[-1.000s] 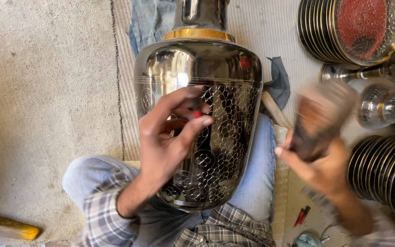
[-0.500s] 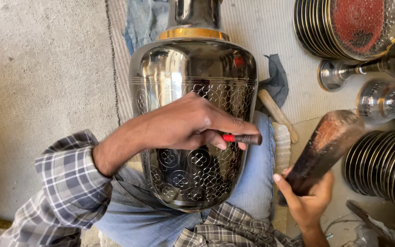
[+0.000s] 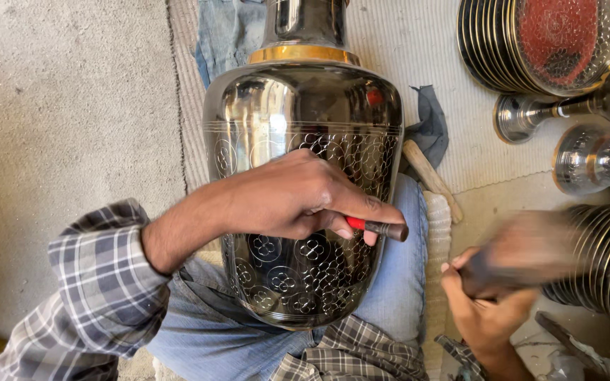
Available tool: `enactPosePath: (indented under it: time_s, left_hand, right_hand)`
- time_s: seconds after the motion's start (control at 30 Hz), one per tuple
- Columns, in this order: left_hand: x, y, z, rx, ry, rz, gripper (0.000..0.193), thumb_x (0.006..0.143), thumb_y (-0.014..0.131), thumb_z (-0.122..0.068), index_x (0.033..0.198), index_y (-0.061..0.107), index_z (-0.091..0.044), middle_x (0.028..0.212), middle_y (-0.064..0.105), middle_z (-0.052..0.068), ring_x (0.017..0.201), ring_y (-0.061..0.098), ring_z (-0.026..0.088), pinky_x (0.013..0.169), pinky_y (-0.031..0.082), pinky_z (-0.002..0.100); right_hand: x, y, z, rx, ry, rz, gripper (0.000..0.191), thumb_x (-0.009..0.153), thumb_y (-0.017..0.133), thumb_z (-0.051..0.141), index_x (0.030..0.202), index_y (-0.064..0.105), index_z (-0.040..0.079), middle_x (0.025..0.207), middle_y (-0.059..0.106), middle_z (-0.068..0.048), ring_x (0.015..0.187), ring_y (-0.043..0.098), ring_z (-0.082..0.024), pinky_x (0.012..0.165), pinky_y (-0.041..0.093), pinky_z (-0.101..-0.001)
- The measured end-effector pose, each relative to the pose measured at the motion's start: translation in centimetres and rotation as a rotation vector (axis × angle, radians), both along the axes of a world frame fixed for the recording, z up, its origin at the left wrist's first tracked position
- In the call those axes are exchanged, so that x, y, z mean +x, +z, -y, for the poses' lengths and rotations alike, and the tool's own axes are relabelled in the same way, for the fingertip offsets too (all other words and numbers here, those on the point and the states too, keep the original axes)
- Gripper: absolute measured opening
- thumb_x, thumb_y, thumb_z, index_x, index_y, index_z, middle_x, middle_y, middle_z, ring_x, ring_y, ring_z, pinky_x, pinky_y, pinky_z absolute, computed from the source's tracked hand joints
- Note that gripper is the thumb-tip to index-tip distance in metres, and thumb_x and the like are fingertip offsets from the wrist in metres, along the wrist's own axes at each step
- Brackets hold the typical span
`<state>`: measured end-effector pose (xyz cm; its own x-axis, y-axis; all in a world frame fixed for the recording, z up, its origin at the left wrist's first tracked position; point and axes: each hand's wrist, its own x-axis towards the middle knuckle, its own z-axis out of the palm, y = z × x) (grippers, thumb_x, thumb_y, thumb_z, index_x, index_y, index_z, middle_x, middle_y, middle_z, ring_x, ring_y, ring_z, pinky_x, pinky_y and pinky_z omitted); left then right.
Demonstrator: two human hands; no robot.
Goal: The person sits cross-legged on the floor with a large brass vase on their lap and engraves a decorative pattern into its surface. They hold a small punch against the metal with one hand and repeatedly strike it with a wooden mallet held in the other hand, repositioning the punch along the pattern as they work.
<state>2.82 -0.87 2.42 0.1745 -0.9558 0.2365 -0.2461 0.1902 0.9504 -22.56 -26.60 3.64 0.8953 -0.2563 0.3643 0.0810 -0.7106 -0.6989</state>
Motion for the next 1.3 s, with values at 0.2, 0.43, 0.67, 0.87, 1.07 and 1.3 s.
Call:
enactPosePath:
  time_s: [0.2, 0.43, 0.67, 0.87, 1.07, 1.3]
  left_hand:
    - [-2.7, -1.5, -0.6, -0.025, 0.318, 0.059, 0.052, 0.096, 0.068, 0.007, 0.137, 0.064, -0.024, 0.128, 0.077, -0.001, 0.081, 0.080, 0.009, 0.042, 0.053, 0.026]
    - [-5.9, -2.5, -1.6, -0.095, 0.714, 0.142, 0.065, 0.096, 0.062, 0.008, 0.152, 0.052, -0.024, 0.118, 0.078, -0.005, 0.097, 0.079, 0.012, 0.077, 0.067, 0.026]
    - [-9.0, -2.6, -0.5, -0.071, 1.071, -0.035, 0.047, 0.104, 0.068, -0.004, 0.148, 0.056, -0.019, 0.117, 0.079, 0.001, 0.090, 0.081, 0.012, 0.073, 0.069, 0.025]
    - [-11.2, -2.5, 0.8, -0.233, 1.312, -0.312, 0.041, 0.104, 0.066, 0.002, 0.143, 0.056, -0.006, 0.113, 0.077, 0.014, 0.086, 0.079, 0.016, 0.072, 0.071, 0.027]
    - [-12.9, -2.0, 1.2, -0.215, 1.464, -0.392, 0.042, 0.102, 0.067, 0.008, 0.139, 0.049, 0.003, 0.104, 0.072, 0.016, 0.085, 0.072, 0.014, 0.076, 0.062, 0.023]
    - [-14.2, -3.8, 2.1, -0.319, 1.526, -0.398, 0.046, 0.102, 0.069, 0.010, 0.138, 0.042, -0.003, 0.111, 0.065, 0.014, 0.091, 0.069, 0.014, 0.073, 0.061, 0.020]
  right_hand:
    - [2.7, 1.9, 1.1, 0.019, 0.125, -0.169, 0.076, 0.089, 0.074, -0.008, 0.151, 0.034, 0.009, 0.096, 0.063, -0.010, 0.082, 0.065, -0.020, 0.068, 0.055, -0.0316]
    - [8.4, 5.3, 1.8, 0.033, 0.269, -0.425, 0.083, 0.080, 0.072, -0.007, 0.154, 0.042, 0.017, 0.094, 0.064, -0.011, 0.080, 0.067, -0.021, 0.078, 0.059, -0.0327]
    - [15.9, 9.7, 0.6, -0.130, 0.562, -0.475, 0.087, 0.079, 0.070, -0.002, 0.157, 0.040, 0.023, 0.102, 0.065, -0.007, 0.075, 0.064, -0.018, 0.066, 0.059, -0.0285]
    - [20.6, 13.1, -2.0, -0.685, 0.633, -0.496, 0.086, 0.082, 0.074, -0.001, 0.158, 0.042, 0.027, 0.094, 0.068, -0.005, 0.069, 0.067, -0.016, 0.062, 0.057, -0.0310]
    - [23.0, 15.7, -4.6, -0.995, 0.875, -0.509, 0.090, 0.079, 0.078, 0.013, 0.160, 0.039, 0.027, 0.072, 0.060, 0.001, 0.058, 0.062, -0.013, 0.053, 0.054, -0.0318]
    - [23.7, 16.8, -6.4, -1.096, 0.875, -0.541, 0.092, 0.083, 0.078, 0.012, 0.163, 0.038, 0.034, 0.076, 0.057, 0.002, 0.057, 0.059, -0.009, 0.058, 0.057, -0.0269]
